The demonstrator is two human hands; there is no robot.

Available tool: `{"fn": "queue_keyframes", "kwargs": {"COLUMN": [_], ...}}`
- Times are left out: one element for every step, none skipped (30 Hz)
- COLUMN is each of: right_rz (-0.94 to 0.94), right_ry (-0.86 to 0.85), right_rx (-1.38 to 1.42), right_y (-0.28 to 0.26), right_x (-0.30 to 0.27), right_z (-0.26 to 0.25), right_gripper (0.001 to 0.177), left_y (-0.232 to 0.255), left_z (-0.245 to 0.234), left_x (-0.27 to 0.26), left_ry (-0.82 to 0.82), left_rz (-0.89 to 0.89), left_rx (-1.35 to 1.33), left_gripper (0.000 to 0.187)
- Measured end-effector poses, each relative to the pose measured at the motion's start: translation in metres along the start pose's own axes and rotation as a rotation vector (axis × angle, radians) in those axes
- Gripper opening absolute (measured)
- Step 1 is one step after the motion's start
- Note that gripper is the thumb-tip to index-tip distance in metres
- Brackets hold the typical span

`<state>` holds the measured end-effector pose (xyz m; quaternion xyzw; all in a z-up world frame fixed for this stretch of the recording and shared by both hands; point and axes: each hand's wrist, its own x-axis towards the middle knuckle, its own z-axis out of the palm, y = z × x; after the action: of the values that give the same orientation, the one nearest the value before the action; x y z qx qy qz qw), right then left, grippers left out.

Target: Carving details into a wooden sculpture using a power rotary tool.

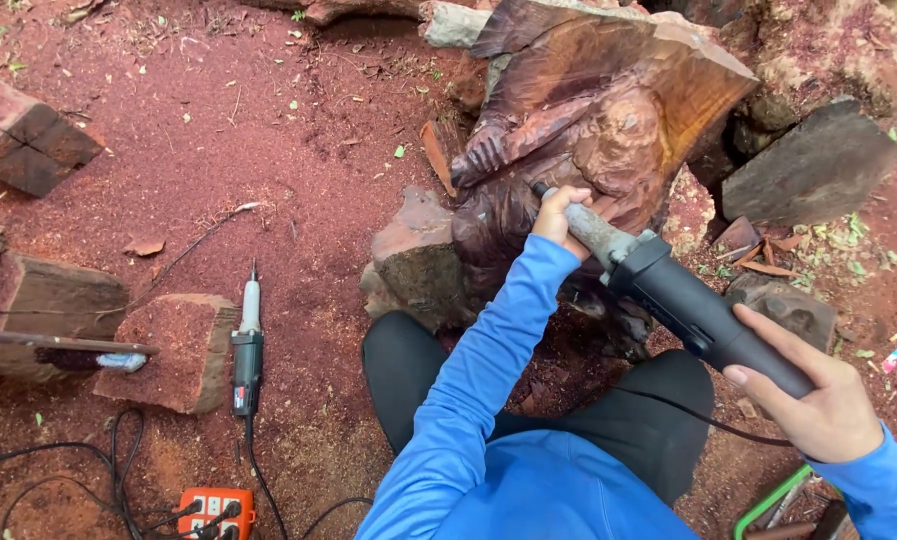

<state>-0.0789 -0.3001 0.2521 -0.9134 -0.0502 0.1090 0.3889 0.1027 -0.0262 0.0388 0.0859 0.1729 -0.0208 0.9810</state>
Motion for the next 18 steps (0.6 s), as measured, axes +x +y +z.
{"fn": "queue_keyframes", "kwargs": {"right_rz": [-0.021, -0.039, -0.04, -0.022, -0.004, -0.004, 0.028, 0.058, 0.057, 0.033, 0.01, 0.011, -0.012, -0.035, -0.033, -0.065, -0.096, -0.095], "right_ry": [-0.003, -0.002, -0.001, -0.012, -0.021, -0.026, -0.045, -0.061, -0.064, -0.048, -0.032, -0.032, -0.036, -0.041, -0.042, -0.037, -0.032, -0.031], "right_rx": [-0.038, -0.073, -0.074, -0.072, -0.07, -0.073, -0.011, 0.052, 0.05, -0.017, -0.083, -0.083, -0.079, -0.074, -0.073, -0.067, -0.06, -0.059], "right_y": [-0.003, -0.005, -0.008, -0.011, -0.014, -0.018, -0.021, -0.025, -0.023, -0.02, -0.018, -0.017, -0.016, -0.015, -0.015, -0.014, -0.013, -0.018], "right_x": [0.001, 0.001, 0.001, 0.003, 0.004, 0.005, 0.005, 0.006, 0.009, 0.011, 0.013, 0.015, 0.016, 0.018, 0.018, 0.019, 0.019, 0.017], "right_z": [-0.002, -0.002, -0.003, -0.005, -0.007, -0.009, -0.011, -0.012, -0.013, -0.014, -0.015, -0.016, -0.018, -0.019, -0.019, -0.019, -0.019, -0.017], "right_gripper": [0.076, 0.077, 0.077, 0.078, 0.078, 0.078, 0.078, 0.078, 0.078, 0.079, 0.079, 0.079, 0.078, 0.078, 0.078, 0.077, 0.077, 0.077], "left_y": [0.001, 0.002, 0.002, 0.001, 0.001, 0.0, -0.001, -0.001, 0.001, 0.001, 0.002, 0.002, 0.002, 0.002, 0.002, 0.002, 0.002, 0.004], "left_z": [0.002, 0.004, 0.002, 0.001, -0.001, -0.002, -0.002, -0.002, -0.001, 0.001, 0.002, 0.002, 0.002, 0.001, 0.001, 0.0, 0.0, -0.001], "left_x": [-0.002, -0.004, -0.003, -0.002, 0.0, -0.001, -0.001, 0.0, -0.004, -0.007, -0.009, -0.01, -0.011, -0.012, -0.011, -0.01, -0.009, -0.008], "left_ry": [0.018, 0.036, 0.035, 0.01, -0.016, -0.012, -0.014, -0.018, -0.016, -0.01, -0.004, -0.004, -0.01, -0.015, -0.014, -0.027, -0.04, -0.04], "left_rz": [0.002, -0.001, -0.001, -0.016, -0.032, -0.03, -0.035, -0.04, -0.038, -0.038, -0.038, -0.04, -0.043, -0.046, -0.047, -0.069, -0.091, -0.093], "left_rx": [0.01, 0.025, 0.024, -0.007, -0.037, -0.042, -0.047, -0.051, -0.053, -0.068, -0.083, -0.083, -0.089, -0.096, -0.095, -0.092, -0.09, -0.088], "left_gripper": [0.028, 0.028, 0.028, 0.024, 0.02, 0.02, 0.019, 0.018, 0.018, 0.017, 0.017, 0.017, 0.014, 0.01, 0.01, 0.01, 0.011, 0.011]}}
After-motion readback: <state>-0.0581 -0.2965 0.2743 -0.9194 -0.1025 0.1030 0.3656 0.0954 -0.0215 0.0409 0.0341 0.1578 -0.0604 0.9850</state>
